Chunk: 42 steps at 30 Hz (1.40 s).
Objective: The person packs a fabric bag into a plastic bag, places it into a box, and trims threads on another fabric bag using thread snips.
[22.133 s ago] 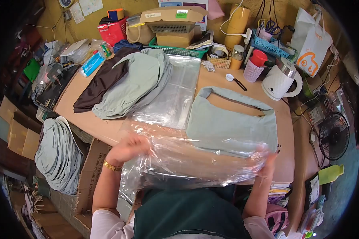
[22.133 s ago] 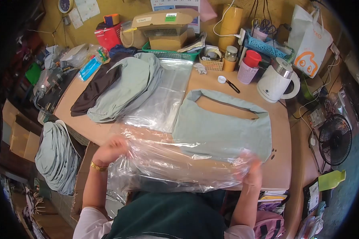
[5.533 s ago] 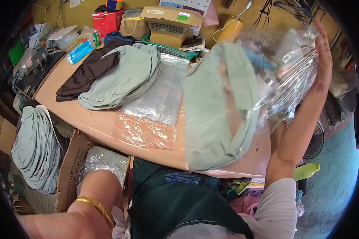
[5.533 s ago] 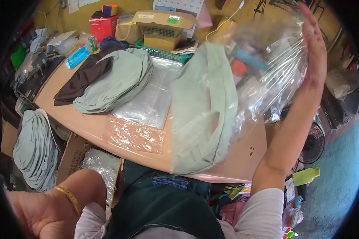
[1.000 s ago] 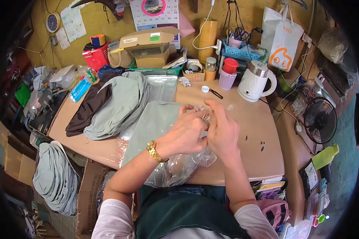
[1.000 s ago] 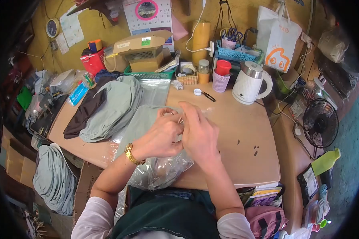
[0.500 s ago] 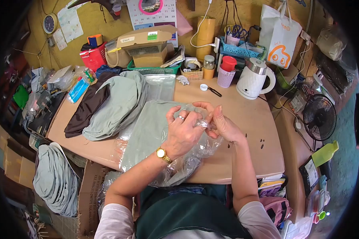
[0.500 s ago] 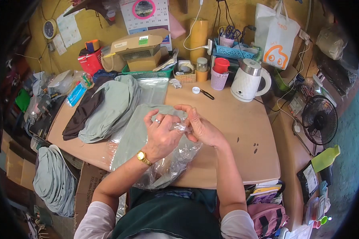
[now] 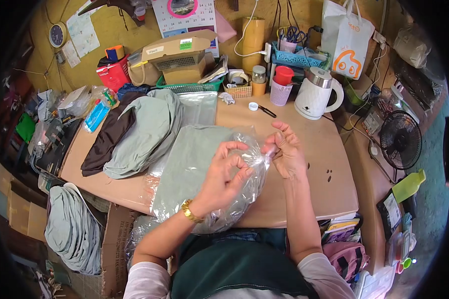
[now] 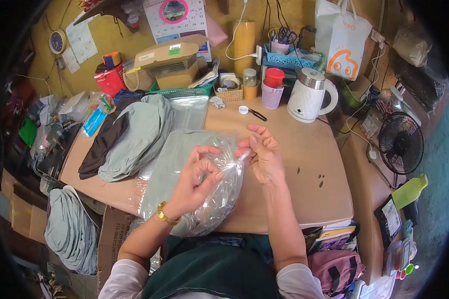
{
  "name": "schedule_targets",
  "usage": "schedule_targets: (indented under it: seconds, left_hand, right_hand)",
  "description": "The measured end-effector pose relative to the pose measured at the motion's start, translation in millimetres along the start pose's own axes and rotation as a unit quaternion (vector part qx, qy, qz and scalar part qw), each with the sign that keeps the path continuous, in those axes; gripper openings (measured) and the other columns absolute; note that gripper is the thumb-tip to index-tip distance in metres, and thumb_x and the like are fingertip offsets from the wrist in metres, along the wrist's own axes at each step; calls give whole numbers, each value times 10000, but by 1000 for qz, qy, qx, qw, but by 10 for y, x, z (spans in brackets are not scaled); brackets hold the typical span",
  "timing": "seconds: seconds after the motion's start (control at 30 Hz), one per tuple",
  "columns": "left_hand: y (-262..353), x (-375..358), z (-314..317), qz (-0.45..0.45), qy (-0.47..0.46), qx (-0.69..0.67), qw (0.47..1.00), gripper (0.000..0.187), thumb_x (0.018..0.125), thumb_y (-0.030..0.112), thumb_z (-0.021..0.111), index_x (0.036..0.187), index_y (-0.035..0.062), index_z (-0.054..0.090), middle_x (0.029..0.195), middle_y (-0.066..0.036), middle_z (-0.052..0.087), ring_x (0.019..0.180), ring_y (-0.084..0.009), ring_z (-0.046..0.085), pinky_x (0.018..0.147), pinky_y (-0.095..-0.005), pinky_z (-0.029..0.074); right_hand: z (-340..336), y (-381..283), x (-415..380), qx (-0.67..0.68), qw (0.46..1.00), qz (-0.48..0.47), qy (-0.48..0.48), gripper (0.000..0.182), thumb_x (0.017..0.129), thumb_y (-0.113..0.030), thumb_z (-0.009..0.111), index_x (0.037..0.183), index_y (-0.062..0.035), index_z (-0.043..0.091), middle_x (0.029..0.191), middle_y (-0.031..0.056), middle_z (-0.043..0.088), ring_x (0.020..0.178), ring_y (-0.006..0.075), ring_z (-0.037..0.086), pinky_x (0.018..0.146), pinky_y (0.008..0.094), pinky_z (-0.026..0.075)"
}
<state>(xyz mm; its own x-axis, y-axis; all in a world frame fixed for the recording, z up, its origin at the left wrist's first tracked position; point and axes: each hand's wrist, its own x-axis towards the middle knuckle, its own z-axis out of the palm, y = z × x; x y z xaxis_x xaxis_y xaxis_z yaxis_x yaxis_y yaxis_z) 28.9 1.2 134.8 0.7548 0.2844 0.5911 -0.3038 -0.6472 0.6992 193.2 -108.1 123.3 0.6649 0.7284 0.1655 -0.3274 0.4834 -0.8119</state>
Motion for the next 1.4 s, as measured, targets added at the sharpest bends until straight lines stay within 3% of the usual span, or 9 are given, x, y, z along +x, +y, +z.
schedule_targets:
  seconds: [0.07, 0.13, 0.23, 0.47, 0.73, 0.97, 1.2, 1.3, 1.4]
  left_hand:
    - [-46, -19, -66, -72, -43, -162, 983, 123, 860, 142, 668, 798, 62, 598, 1170, -107, 520, 1137, -227, 472, 1012, -375, 316]
    - [-130, -27, -104, -216, -42, -342, 914, 154, 848, 150, 695, 801, 54, 585, 1171, -102, 501, 1110, -224, 461, 988, -338, 329]
    - [-59, 46, -282, -80, -10, -106, 991, 169, 849, 178, 700, 812, 46, 601, 1129, -95, 489, 1078, -198, 454, 969, -326, 338]
    - [168, -26, -184, -105, -1, -44, 993, 137, 821, 114, 710, 820, 43, 593, 1027, -86, 468, 839, -170, 491, 707, -270, 425]
    - [-341, -315, -218, -67, -95, 146, 982, 192, 806, 52, 719, 939, 41, 580, 987, -71, 518, 701, -128, 557, 590, -246, 470]
    - [83, -186, 82, -91, 60, -70, 992, 405, 866, 52, 677, 1253, -16, 580, 911, -58, 550, 642, -87, 613, 557, -218, 501]
    - [-224, -352, 327, -125, 53, -157, 978, 191, 875, 36, 670, 1059, -8, 693, 811, -32, 543, 629, -91, 614, 567, -213, 535]
    - [-219, -320, 295, -140, 88, -159, 973, 149, 867, 45, 682, 1002, -16, 696, 798, -31, 546, 628, -92, 612, 576, -220, 535]
    - [-179, -254, 195, -177, 135, -295, 929, 105, 864, 50, 689, 946, -16, 693, 786, -27, 551, 616, -85, 605, 563, -219, 518]
  right_hand:
    - [-8, 92, -68, 100, 994, -18, -30, 399, 897, -43, 616, 1273, -43, 483, 705, 23, 602, 636, 111, 578, 610, 197, 444]
    - [169, 110, -187, -240, 951, -174, -84, 321, 839, -43, 683, 1149, -49, 599, 700, 4, 585, 608, 109, 531, 556, 225, 425]
    - [443, -83, -347, -487, 813, -279, -152, 217, 770, -17, 740, 978, -52, 690, 708, 15, 576, 588, 108, 493, 558, 256, 422]
    - [328, 248, -288, -408, 885, -197, -111, 129, 758, -3, 751, 880, -34, 725, 712, 27, 582, 600, 101, 511, 578, 262, 425]
    - [40, 536, -230, 123, 992, 24, -13, 121, 906, -120, 650, 808, -83, 589, 785, 46, 646, 531, 13, 439, 458, 196, 291]
    - [530, 510, -462, -16, 995, -86, 37, 180, 954, -130, 589, 789, -57, 579, 664, -27, 532, 549, 16, 422, 482, 183, 332]
    - [298, 511, -455, 22, 987, -155, 37, 178, 953, -132, 592, 795, -49, 586, 674, -28, 536, 541, 23, 412, 526, 188, 375]
    - [270, 385, -489, -39, 997, -68, 22, 164, 956, -134, 587, 836, -25, 613, 674, -29, 534, 580, 49, 463, 592, 228, 440]
    - [405, 192, -548, -246, 946, -209, 18, 111, 922, -120, 618, 903, -14, 645, 738, 3, 557, 653, 114, 549, 646, 269, 475]
